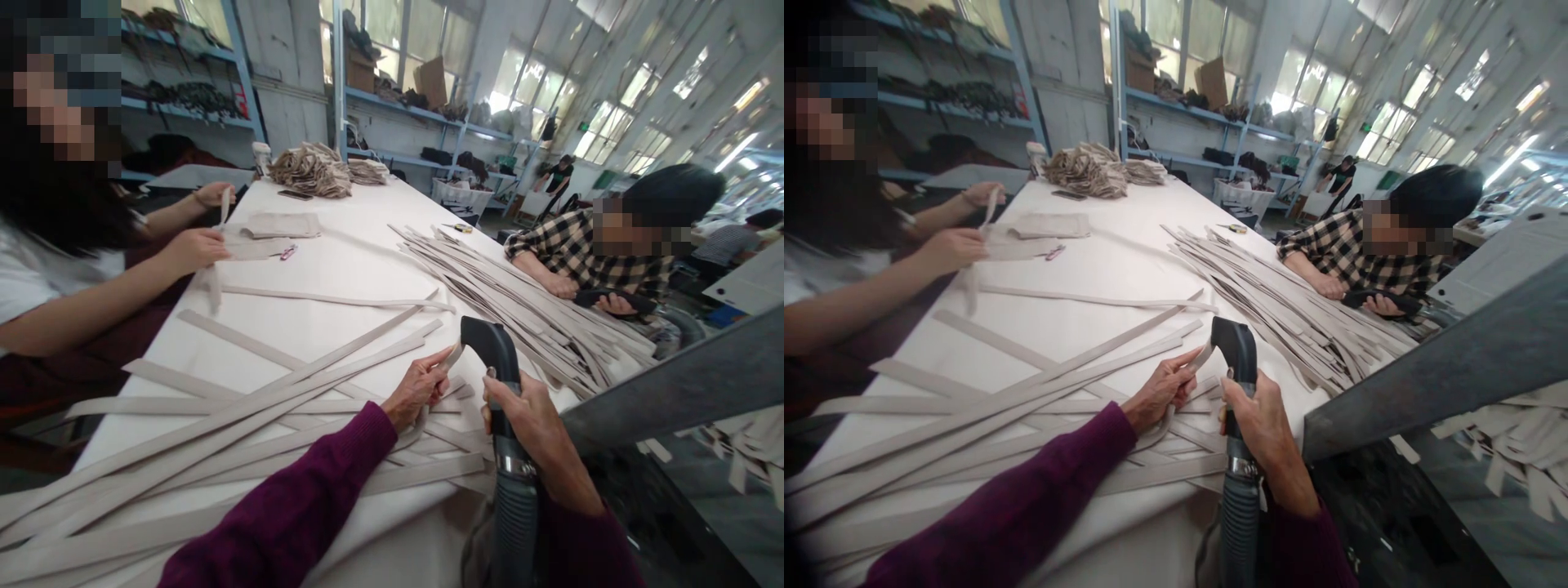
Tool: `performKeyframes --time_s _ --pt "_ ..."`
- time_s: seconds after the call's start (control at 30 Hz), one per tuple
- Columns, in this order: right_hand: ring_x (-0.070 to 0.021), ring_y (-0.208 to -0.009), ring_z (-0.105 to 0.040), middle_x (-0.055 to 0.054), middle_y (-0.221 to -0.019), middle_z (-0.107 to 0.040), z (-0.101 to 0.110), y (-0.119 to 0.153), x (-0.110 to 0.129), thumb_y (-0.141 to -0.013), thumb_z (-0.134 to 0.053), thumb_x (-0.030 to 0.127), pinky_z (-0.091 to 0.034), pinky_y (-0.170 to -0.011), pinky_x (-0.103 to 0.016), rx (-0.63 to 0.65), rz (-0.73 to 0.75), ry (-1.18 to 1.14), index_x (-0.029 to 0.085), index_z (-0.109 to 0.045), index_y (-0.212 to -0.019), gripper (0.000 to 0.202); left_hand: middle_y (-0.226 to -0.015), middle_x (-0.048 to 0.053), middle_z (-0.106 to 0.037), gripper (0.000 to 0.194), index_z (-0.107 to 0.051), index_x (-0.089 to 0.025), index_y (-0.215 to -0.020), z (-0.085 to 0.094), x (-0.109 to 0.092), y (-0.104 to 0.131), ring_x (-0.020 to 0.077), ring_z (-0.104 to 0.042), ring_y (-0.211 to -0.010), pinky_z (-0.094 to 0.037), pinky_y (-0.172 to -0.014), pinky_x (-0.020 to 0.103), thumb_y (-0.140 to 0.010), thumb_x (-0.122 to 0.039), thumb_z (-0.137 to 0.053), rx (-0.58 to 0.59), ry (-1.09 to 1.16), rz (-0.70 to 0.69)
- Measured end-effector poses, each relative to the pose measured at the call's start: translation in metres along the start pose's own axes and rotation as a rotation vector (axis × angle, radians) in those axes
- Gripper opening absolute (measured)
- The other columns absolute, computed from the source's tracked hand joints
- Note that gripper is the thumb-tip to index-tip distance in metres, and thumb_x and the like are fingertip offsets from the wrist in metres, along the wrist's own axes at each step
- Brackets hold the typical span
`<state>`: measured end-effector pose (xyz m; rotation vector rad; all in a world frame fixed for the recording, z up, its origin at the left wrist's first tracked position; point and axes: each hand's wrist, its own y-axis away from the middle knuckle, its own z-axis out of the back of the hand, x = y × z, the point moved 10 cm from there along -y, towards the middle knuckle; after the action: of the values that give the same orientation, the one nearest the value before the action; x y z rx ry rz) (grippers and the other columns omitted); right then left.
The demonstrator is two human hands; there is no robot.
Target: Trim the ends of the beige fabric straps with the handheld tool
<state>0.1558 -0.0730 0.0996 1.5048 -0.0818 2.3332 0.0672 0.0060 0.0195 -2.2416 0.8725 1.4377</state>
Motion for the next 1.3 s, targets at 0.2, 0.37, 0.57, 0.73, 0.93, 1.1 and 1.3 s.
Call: performKeyframes --time_s 0.2,0.37,0.57,0.73,0.93,1.1,1.3 --pt "-0.013 -0.036 -0.051 0.004 -0.046 -0.054 0.013 0.002 -0.006 -0.077 -0.052 0.042 -0.042 -0.034 -0.022 -0.056 -0.042 -0.072 0.018 -0.047 -0.076 0.024 -0.053 -0.008 -0.035 0.059 -0.034 -0.026 -0.133 0.001 0.003 -0.003 0.002 -0.015 -0.039 -0.011 -0.038 0.015 -0.078 -0.037 -0.051 0.054 0.088 0.035" --pt "-0.0129 -0.037 -0.052 0.004 -0.046 -0.055 0.001 0.02 -0.007 -0.079 -0.05 0.044 -0.043 -0.036 -0.022 0.014 -0.028 -0.012 0.019 -0.047 -0.075 0.026 -0.053 -0.008 -0.036 0.064 -0.032 -0.024 -0.134 0.004 0.007 -0.005 0.0018 -0.015 -0.039 -0.011 -0.038 0.015 -0.075 -0.034 -0.055 0.032 0.114 0.071" --pt "-0.0132 -0.037 -0.052 0.004 -0.046 -0.054 -0.01 0.006 -0.007 -0.079 -0.049 0.041 -0.043 -0.035 -0.022 0.027 -0.012 -0.038 0.019 -0.046 -0.077 0.023 -0.049 -0.01 -0.033 0.065 -0.033 -0.022 -0.134 -0.004 0.004 -0.001 0.0022 -0.016 -0.038 -0.011 -0.038 0.015 -0.074 -0.034 -0.056 0.069 0.086 0.066" --pt "-0.0124 -0.036 -0.052 0.004 -0.045 -0.054 0.011 -0.01 0.003 -0.077 -0.052 0.038 -0.043 -0.034 -0.021 -0.084 0.027 0.019 0.018 -0.047 -0.075 0.021 -0.043 -0.011 -0.028 0.058 -0.039 -0.022 -0.131 -0.016 0.008 0.003 0.0036 -0.015 -0.037 -0.014 -0.037 0.016 -0.075 -0.025 -0.05 0.184 0.115 0.139" --pt "-0.0101 -0.033 -0.05 0.005 -0.04 -0.053 0.026 -0.008 -0.003 -0.074 -0.057 0.033 -0.04 -0.032 -0.017 -0.118 -0.013 0.164 0.017 -0.047 -0.072 0.019 -0.036 -0.012 -0.025 0.058 -0.046 -0.013 -0.125 -0.025 0.014 0.006 0.0037 -0.011 -0.034 -0.015 -0.035 0.017 -0.067 -0.014 -0.047 0.274 0.147 0.24" --pt "-0.0096 -0.034 -0.05 0.006 -0.042 -0.053 0.029 -0.009 -0.012 -0.069 -0.061 0.026 -0.04 -0.032 -0.016 -0.129 -0.063 0.181 0.017 -0.048 -0.072 0.015 -0.034 -0.012 -0.027 0.052 -0.051 -0.009 -0.12 -0.035 0.018 0.012 0.0029 -0.011 -0.032 -0.014 -0.035 0.017 -0.068 -0.016 -0.051 0.338 0.143 0.321" --pt "-0.0092 -0.033 -0.048 0.006 -0.044 -0.054 0.029 -0.009 -0.016 -0.07 -0.059 0.025 -0.04 -0.031 -0.017 -0.112 -0.059 0.155 0.017 -0.05 -0.072 0.013 -0.034 -0.011 -0.027 0.051 -0.053 -0.009 -0.117 -0.041 0.021 0.016 0.0034 -0.012 -0.032 -0.015 -0.034 0.017 -0.067 -0.015 -0.048 0.415 0.175 0.35"
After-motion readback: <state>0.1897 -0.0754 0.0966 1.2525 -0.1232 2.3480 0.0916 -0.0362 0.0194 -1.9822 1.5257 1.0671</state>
